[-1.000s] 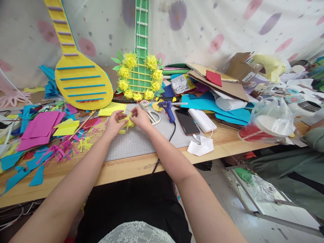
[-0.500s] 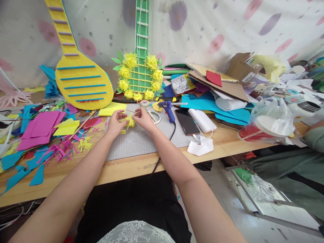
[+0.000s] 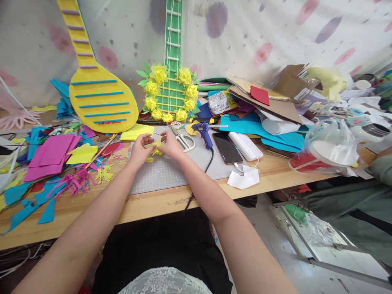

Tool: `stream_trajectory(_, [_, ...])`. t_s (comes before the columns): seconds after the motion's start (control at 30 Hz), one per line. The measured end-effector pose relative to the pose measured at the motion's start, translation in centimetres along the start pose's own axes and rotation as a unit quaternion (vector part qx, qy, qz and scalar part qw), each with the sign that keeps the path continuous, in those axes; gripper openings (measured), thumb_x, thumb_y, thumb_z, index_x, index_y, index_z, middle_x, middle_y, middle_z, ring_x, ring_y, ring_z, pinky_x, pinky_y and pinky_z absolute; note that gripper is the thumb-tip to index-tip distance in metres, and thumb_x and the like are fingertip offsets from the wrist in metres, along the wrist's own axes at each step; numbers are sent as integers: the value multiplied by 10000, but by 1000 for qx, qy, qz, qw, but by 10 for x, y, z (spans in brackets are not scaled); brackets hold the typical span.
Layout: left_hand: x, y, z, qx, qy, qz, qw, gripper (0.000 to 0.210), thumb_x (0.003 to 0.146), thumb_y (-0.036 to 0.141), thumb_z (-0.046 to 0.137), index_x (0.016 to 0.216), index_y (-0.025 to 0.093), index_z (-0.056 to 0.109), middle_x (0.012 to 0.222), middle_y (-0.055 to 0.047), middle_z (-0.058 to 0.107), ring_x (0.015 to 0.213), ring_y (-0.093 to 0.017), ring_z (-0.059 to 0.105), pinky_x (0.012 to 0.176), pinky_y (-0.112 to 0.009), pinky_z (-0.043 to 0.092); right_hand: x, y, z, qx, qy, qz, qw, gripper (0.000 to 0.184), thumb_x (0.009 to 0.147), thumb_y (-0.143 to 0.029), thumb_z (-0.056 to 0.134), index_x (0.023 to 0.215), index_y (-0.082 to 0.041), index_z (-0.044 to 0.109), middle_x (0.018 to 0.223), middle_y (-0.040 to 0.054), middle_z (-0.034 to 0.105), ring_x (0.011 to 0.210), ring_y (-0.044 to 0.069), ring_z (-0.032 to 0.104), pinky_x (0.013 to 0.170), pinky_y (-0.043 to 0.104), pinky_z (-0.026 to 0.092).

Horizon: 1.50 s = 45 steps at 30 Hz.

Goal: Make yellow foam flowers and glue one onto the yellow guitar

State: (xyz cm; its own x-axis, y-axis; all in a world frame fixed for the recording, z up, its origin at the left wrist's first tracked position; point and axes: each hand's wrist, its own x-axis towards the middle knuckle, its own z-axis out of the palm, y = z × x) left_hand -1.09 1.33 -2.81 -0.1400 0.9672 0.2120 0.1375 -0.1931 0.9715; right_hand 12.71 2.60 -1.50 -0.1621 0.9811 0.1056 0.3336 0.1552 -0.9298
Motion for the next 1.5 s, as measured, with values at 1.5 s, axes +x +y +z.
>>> stream_trajectory(1.5, [10, 24, -79, 299, -237, -55, 923, 314, 511, 383, 721, 708, 194, 567, 658, -3, 622, 646, -164, 567, 590, -271, 402, -58, -13, -176, -270, -80, 215, 935, 345, 714, -517, 643, 697, -186, 550, 640, 30, 606, 564, 126, 530, 535, 261, 397])
